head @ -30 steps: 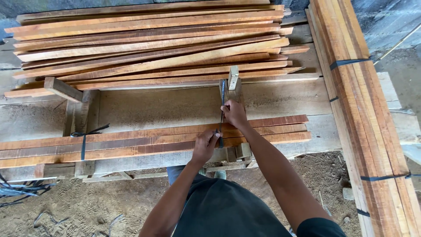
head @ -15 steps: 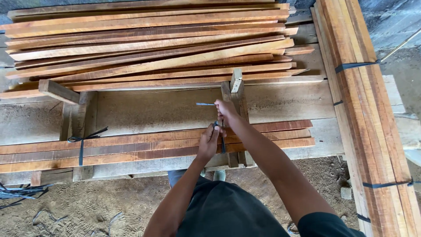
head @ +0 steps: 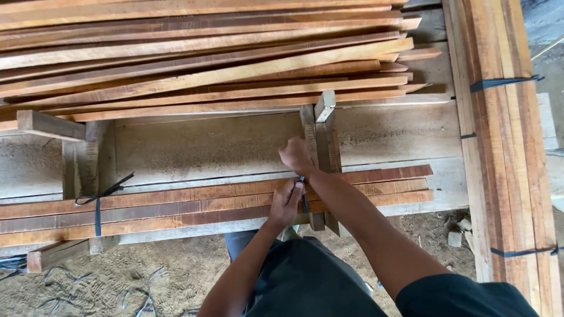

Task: Bundling several wooden planks together using flexible black straps.

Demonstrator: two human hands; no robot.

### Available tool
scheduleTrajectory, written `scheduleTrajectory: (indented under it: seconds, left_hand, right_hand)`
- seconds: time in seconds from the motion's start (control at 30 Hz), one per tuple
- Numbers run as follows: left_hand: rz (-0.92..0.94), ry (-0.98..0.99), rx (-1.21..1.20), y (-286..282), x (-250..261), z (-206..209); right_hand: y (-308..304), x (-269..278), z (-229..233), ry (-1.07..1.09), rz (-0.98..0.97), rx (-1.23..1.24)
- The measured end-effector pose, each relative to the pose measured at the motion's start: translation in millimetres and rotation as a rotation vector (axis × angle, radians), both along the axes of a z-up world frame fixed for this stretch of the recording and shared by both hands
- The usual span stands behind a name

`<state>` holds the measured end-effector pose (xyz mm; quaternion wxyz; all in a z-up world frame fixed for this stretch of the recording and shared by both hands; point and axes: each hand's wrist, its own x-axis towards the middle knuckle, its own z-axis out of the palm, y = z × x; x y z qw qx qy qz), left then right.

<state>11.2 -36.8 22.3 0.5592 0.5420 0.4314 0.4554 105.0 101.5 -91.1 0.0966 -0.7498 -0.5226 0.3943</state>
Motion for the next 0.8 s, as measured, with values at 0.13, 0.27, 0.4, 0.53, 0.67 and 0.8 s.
scheduleTrajectory:
  seconds: [0.13, 0.27, 0.4, 0.53, 0.67, 0.8]
  left_hand:
    - [0.018, -0.065, -0.002, 0.0, 0.5, -13.0]
    - [0.06, -0.146, -0.068, 8.0, 4.7, -7.4]
    - [0.106, -0.153, -0.186, 20.8, 18.5, -22.0]
    - [0.14, -0.097, -0.307, 1.0, 18.6, -19.0]
    - [0.175, -0.034, -0.274, -12.6, 14.7, -35.9]
    - [0.122, 0.017, -0.144, -15.5, 6.6, -22.4]
  right_hand:
    - [-5.1, -9.3, 31.5, 0.024, 0.006, 0.007]
    - [-6.4, -7.5, 27.3, -0.03, -0.025, 0.15]
    - [-0.2, -0.5, 7.6, -0.068, -0.108, 0.348]
    - [-3.8, 0.7, 26.4, 0.129, -0.215, 0.44]
    - [-6.0, 1.7, 37.9, 0.248, -0.29, 0.416]
    - [-0.1, 3.4, 22.4, 0.169, -0.293, 0.377]
